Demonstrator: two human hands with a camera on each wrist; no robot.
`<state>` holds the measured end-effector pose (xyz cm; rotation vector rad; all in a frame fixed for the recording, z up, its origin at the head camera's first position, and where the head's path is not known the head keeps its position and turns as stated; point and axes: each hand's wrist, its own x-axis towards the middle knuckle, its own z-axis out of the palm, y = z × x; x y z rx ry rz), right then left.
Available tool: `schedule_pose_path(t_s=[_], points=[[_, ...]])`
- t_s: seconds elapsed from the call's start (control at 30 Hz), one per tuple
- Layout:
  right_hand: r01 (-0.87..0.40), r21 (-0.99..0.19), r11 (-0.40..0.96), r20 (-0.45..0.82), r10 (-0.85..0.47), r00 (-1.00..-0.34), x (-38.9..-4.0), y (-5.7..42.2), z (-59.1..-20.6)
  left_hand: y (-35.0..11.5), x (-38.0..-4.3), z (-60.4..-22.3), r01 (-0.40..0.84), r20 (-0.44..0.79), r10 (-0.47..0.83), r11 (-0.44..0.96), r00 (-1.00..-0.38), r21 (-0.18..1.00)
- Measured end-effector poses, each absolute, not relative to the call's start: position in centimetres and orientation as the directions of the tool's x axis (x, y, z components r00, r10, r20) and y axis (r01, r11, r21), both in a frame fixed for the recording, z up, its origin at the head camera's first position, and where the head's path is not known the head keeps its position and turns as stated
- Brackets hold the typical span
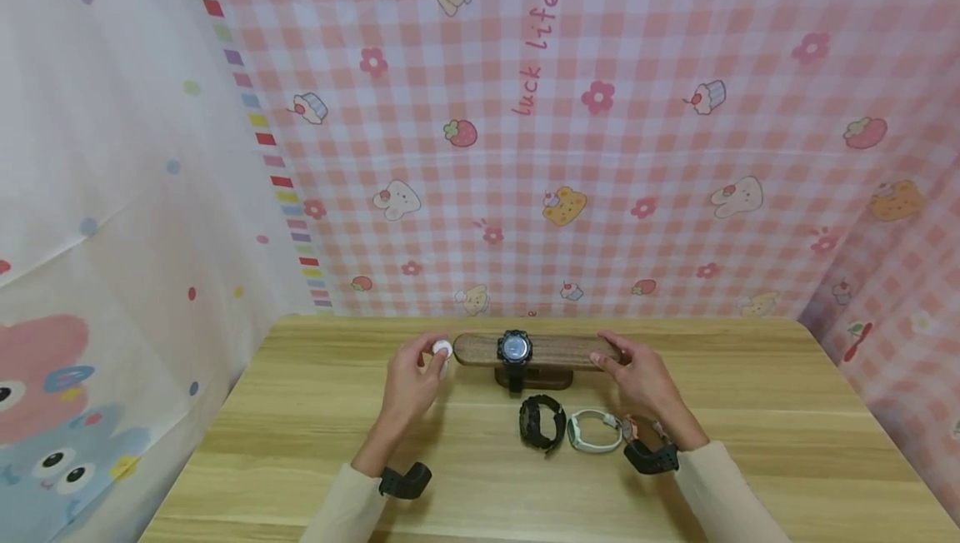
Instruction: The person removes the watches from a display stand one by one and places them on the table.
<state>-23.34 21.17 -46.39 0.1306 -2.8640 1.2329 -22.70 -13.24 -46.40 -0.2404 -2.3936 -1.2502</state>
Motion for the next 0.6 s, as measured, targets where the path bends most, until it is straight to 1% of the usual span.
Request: schedule_pose_path(t_s=[0.27, 0.6], points=[[-0.084, -0.724, 0.685, 0.048, -0.071, -0.996, -23.4, 21.2, -46.4, -12.6, -20.6, -45.9, 0.431, 0.504, 0.044, 0.585, -0.863, 0.687], [-0.100, -0.717, 0.690, 0.063, -0.078, -0.995, -23.5, 21.3, -46.6, -10.8, -18.5, -45.8, 0.473, 0.470, 0.167, 0.576, -0.867, 0.667]])
